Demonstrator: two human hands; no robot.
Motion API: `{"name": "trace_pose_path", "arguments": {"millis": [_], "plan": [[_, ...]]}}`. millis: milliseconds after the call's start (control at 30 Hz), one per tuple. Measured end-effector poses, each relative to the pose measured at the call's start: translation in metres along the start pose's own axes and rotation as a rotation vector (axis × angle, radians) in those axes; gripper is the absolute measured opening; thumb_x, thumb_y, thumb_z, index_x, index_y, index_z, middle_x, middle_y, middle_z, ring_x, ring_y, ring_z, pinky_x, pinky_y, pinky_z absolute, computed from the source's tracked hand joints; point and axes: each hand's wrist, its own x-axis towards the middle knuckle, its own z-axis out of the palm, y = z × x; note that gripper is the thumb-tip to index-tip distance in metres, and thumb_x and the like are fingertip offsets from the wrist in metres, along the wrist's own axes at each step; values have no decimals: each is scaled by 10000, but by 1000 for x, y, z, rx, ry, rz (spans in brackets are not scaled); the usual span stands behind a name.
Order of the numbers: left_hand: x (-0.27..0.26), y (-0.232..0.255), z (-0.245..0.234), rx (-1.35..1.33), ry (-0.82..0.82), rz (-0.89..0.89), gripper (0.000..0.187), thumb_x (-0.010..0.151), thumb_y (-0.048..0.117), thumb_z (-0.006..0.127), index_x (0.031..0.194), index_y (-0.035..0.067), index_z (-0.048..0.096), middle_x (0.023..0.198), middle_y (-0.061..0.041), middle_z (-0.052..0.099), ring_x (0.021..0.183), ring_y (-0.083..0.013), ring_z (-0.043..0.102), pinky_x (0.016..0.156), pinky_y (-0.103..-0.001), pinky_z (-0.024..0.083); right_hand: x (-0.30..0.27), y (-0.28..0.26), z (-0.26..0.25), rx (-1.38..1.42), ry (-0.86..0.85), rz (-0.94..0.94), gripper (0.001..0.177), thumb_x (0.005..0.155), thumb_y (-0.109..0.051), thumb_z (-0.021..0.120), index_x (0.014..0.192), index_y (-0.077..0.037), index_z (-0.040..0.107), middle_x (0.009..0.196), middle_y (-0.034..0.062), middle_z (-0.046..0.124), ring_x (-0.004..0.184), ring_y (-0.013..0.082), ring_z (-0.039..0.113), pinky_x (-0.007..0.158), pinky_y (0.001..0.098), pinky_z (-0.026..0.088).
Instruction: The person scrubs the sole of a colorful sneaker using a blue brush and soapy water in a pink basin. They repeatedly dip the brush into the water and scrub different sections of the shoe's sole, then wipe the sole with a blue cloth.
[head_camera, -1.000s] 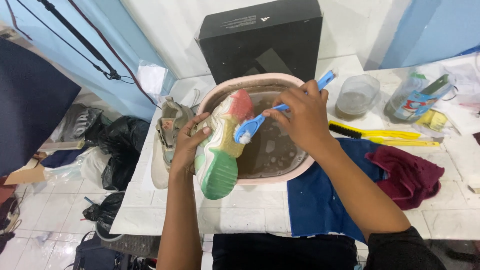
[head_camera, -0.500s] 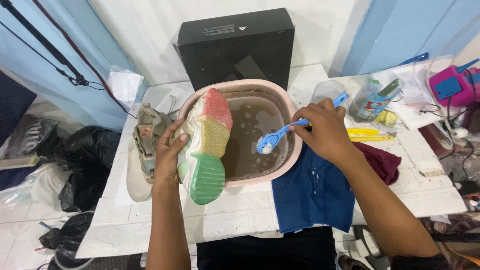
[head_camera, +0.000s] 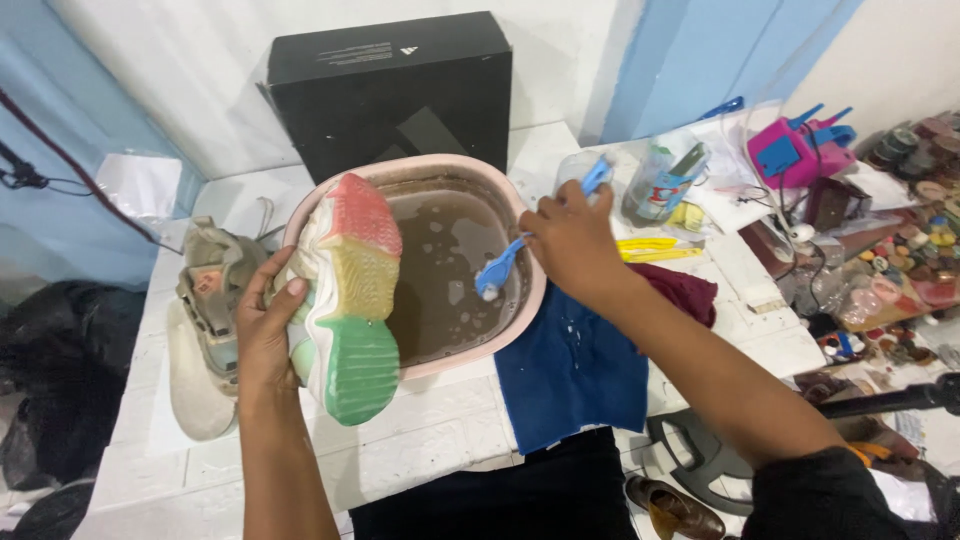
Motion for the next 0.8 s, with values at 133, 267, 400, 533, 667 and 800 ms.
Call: {"name": "trace_pose_path", "arguments": {"millis": [133, 267, 400, 533, 667, 800], "plan": [[0, -2, 0, 18, 2, -7, 585, 816, 201, 797, 1344, 40, 602, 1095, -105, 684, 949, -217, 729, 819, -323, 637, -4, -9, 16, -21, 20, 4, 98, 818, -131, 775, 867, -199, 725, 818, 43, 659, 925, 284, 553, 852, 556, 343], [0, -1, -1, -10, 12, 4, 596, 801, 205, 816, 1330, 30, 606, 1081, -118, 690, 931, -229, 736, 809, -334, 644, -2, -6, 19, -67, -2, 48, 96, 860, -170, 755, 944, -208, 727, 840, 61, 660, 926, 304, 575, 802, 513, 355], [-6, 9, 8, -19, 11, 2, 580, 790, 188, 816, 1310, 28, 616, 1065, -116, 697, 923, -221, 739, 799, -329, 644, 3, -14, -13, 0, -163, 103, 100, 925, -163, 699, 995, -208, 754, 909, 81, 707, 970, 324, 604, 840, 512, 349], [-5, 8, 7, -38, 6, 17, 586, 787, 185, 817, 1313, 24, 614, 1062, -107, 696, 918, -212, 737, 807, -322, 643, -1, -15, -12, -30, -171, 95, 133, 921, -139, 714, 1029, -194, 767, 934, 108, 720, 1064, 365, 596, 931, 629, 313], [-4, 8, 6, -34, -5, 23, 565, 799, 179, 808, 1310, 32, 615, 1076, -93, 697, 928, -193, 731, 814, -308, 638, -5, -15, -5, -73, -180, 66, 135, 926, -125, 715, 1030, -192, 768, 953, 104, 718, 1159, 362, 555, 966, 665, 253], [-6, 7, 5, -38, -6, 17, 559, 801, 170, 806, 1310, 34, 619, 1084, -100, 700, 932, -202, 729, 815, -319, 638, -12, -13, -3, -64, -159, -21, 126, 932, -125, 695, 1007, -192, 770, 931, 78, 710, 1193, 342, 531, 947, 617, 249]]}}
